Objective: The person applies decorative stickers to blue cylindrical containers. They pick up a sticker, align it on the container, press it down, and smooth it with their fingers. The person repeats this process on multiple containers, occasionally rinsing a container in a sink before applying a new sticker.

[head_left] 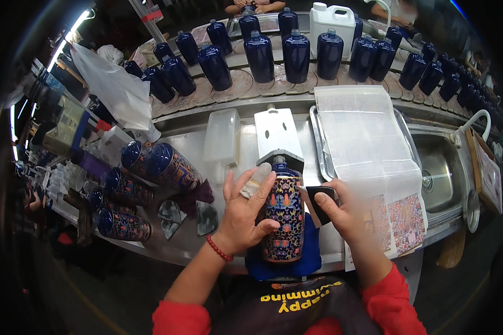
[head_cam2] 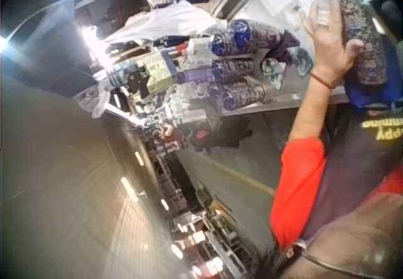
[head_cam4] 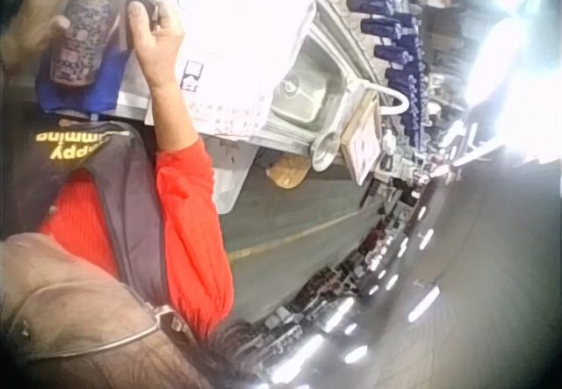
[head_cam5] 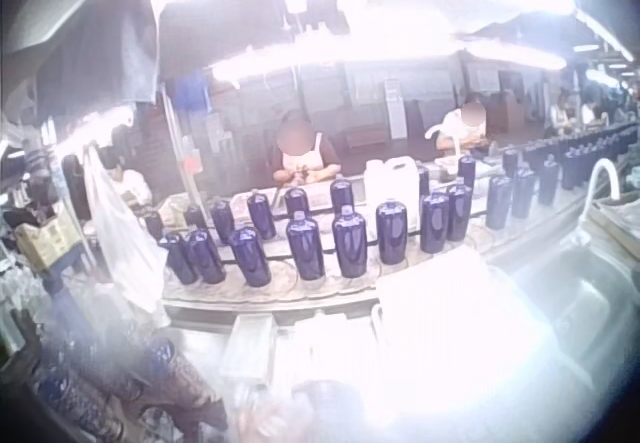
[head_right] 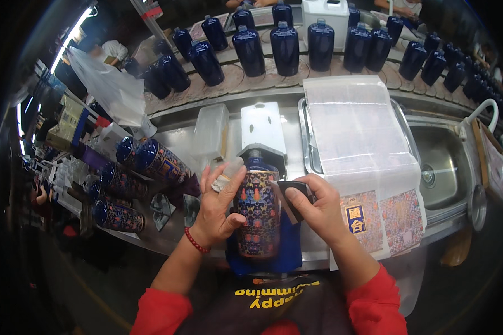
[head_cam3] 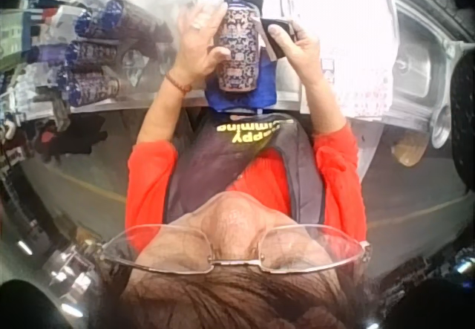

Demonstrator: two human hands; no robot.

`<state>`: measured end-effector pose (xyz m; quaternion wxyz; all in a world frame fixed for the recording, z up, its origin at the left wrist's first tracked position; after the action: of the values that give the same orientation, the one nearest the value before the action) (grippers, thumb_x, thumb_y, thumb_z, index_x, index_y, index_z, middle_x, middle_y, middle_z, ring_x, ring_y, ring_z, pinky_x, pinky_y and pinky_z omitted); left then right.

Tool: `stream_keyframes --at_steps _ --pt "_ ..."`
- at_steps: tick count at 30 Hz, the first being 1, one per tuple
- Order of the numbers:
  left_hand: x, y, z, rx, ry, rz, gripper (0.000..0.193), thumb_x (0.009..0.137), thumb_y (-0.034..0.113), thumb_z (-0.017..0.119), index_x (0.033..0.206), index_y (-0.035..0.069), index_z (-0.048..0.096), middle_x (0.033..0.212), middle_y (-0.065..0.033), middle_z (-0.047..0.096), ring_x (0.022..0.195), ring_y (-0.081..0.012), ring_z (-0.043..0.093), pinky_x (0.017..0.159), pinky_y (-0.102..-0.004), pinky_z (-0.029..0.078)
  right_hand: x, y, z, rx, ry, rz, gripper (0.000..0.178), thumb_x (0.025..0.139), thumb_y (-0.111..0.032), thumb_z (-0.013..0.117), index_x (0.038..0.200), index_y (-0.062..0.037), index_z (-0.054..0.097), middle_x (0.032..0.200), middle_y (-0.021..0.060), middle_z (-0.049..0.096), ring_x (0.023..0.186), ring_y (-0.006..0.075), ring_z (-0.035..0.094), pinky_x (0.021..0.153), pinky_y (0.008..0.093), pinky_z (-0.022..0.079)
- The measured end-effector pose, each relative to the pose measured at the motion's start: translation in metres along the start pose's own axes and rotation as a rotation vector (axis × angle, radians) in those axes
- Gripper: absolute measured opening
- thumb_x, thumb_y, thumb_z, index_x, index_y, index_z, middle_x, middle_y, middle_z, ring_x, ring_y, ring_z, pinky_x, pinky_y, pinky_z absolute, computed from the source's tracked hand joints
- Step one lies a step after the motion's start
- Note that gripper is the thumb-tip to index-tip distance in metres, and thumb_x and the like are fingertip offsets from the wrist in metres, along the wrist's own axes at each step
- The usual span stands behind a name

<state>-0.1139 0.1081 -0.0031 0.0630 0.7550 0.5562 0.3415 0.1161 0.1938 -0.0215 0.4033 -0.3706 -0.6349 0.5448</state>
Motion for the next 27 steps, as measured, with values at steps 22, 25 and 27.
stream_keyframes --at_steps 22,25,27 --pt "-0.128 0.042 0.012 -0.039 0.233 -0.138 0.061 0.102 0.057 0.051 0.129 0.005 0.069 0.119 -0.0142 0.072 0.128 -0.0329 0.049 0.118 -0.0547 0.026 -0.056 -0.027 0.023 -0.271 -0.545 -0.798 0.025 0.075 -0.015 0.081 0.099 -0.0091 0.074 0.082 0.0018 0.058 0.073 0.0212 0.057 0.072 0.0381 0.041" --pt "-0.125 0.04 0.022 0.047 0.172 -0.095 0.057 0.102 0.055 0.052 0.128 0.008 0.071 0.126 -0.0126 0.068 0.128 -0.0329 0.047 0.117 -0.0562 0.026 -0.051 -0.016 0.012 -0.327 -0.3 -0.565 0.029 0.074 -0.008 0.084 0.101 -0.0082 0.075 0.082 0.0043 0.062 0.073 0.0229 0.057 0.065 0.0362 0.041" --pt "-0.124 0.044 0.022 0.109 0.164 -0.043 0.056 0.102 0.055 0.052 0.128 0.01 0.072 0.127 -0.0116 0.066 0.128 -0.0318 0.047 0.117 -0.0572 0.026 -0.053 -0.011 0.007 -0.37 -0.262 -0.581 0.028 0.074 -0.007 0.085 0.101 -0.0065 0.075 0.081 0.0056 0.062 0.072 0.0241 0.057 0.063 0.0357 0.043"
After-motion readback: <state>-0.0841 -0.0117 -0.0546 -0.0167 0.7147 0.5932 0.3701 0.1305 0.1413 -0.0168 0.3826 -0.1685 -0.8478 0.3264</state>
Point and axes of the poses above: each hand's wrist, its own x-axis towards the middle knuckle, its own z-axis out of the palm, y = z × x, the point moved 2 cm from there along x, towards the middle knuckle
